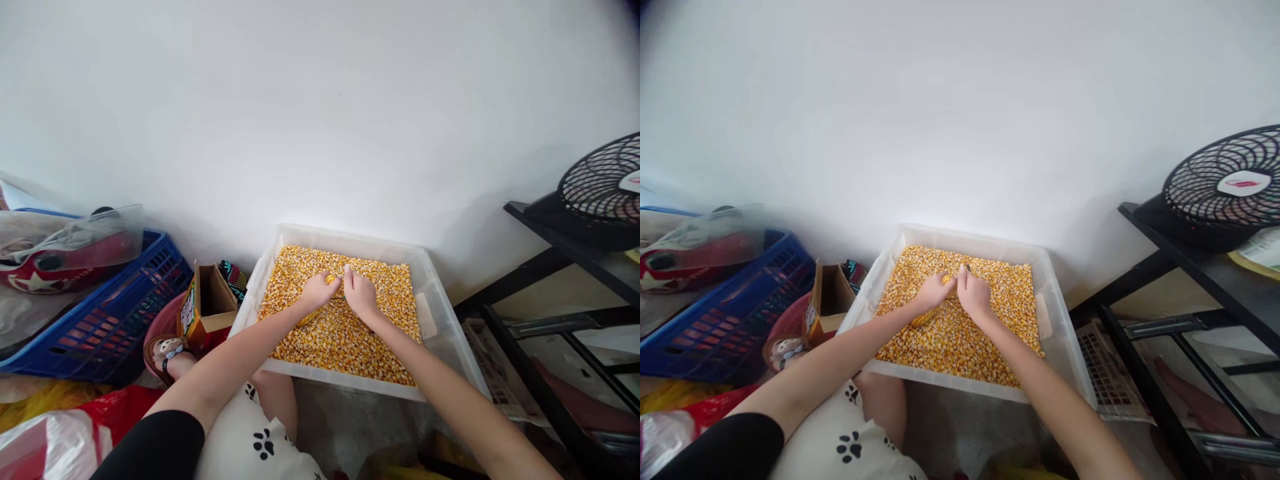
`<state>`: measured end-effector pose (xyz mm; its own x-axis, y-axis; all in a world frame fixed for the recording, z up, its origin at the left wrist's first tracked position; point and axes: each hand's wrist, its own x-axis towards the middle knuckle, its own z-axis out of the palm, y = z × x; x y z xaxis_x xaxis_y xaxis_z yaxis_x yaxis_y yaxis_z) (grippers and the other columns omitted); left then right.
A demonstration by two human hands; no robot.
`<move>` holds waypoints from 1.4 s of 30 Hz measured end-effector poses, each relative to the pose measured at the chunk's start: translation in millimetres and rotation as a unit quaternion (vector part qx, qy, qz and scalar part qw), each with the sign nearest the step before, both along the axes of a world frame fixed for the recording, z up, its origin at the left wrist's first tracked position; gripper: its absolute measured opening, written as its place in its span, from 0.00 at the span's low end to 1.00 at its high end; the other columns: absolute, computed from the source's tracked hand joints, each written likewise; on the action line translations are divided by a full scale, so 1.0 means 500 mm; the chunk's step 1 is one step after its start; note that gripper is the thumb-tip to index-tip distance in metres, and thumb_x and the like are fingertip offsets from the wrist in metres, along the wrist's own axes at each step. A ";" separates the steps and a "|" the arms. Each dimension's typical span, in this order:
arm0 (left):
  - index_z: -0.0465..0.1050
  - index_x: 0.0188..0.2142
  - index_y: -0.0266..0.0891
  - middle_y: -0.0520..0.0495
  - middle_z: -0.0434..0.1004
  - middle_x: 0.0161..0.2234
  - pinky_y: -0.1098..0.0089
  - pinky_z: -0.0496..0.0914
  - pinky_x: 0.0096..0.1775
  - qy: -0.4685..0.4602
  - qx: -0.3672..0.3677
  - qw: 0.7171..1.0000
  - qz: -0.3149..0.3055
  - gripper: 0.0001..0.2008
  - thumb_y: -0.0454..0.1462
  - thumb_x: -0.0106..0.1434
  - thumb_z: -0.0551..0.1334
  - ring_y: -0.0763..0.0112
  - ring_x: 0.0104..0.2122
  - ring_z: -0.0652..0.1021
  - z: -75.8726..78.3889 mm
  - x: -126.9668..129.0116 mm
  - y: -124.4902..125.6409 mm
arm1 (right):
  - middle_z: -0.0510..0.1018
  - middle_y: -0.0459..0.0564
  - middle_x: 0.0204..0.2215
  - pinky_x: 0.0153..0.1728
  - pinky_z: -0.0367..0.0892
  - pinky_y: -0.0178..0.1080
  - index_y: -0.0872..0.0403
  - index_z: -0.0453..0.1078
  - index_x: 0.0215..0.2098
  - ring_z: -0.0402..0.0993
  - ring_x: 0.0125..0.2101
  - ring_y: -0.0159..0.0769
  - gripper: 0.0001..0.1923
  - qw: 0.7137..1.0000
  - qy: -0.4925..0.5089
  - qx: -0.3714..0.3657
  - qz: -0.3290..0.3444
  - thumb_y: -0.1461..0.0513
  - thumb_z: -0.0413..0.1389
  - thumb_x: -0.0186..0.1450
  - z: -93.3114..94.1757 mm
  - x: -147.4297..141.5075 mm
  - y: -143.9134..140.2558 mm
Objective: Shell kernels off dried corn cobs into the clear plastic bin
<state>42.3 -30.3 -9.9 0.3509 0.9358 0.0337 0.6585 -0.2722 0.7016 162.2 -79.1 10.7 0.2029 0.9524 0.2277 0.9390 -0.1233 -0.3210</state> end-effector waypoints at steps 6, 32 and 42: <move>0.71 0.44 0.34 0.36 0.78 0.36 0.67 0.65 0.38 0.047 0.046 0.998 0.024 0.28 0.54 0.60 0.48 0.56 0.38 0.77 0.026 -0.009 0.007 | 0.79 0.53 0.27 0.26 0.54 0.33 0.58 0.70 0.41 0.73 0.26 0.35 0.23 0.998 -0.042 0.018 0.031 0.58 0.35 0.71 0.006 -0.005 0.025; 0.72 0.31 0.35 0.46 0.76 0.30 0.69 0.65 0.40 -0.158 -0.012 0.987 0.004 0.24 0.53 0.59 0.50 0.64 0.34 0.74 0.010 -0.047 0.070 | 0.77 0.55 0.23 0.24 0.47 0.35 0.58 0.70 0.37 0.69 0.22 0.34 0.27 0.994 -0.077 0.064 0.052 0.54 0.33 0.71 0.032 0.014 0.052; 0.73 0.31 0.35 0.46 0.77 0.33 0.67 0.65 0.45 -0.284 -0.108 0.953 0.003 0.20 0.49 0.55 0.53 0.61 0.41 0.73 0.011 -0.040 0.071 | 0.77 0.56 0.23 0.24 0.48 0.35 0.58 0.71 0.36 0.69 0.22 0.34 0.27 0.995 -0.059 0.081 -0.013 0.54 0.33 0.71 0.060 -0.013 0.054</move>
<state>22.4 5.1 -4.3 0.3293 0.9440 0.0223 0.1571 -0.0781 0.9845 155.6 -52.3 40.7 0.1898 0.8960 0.4014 0.9686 -0.1040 -0.2258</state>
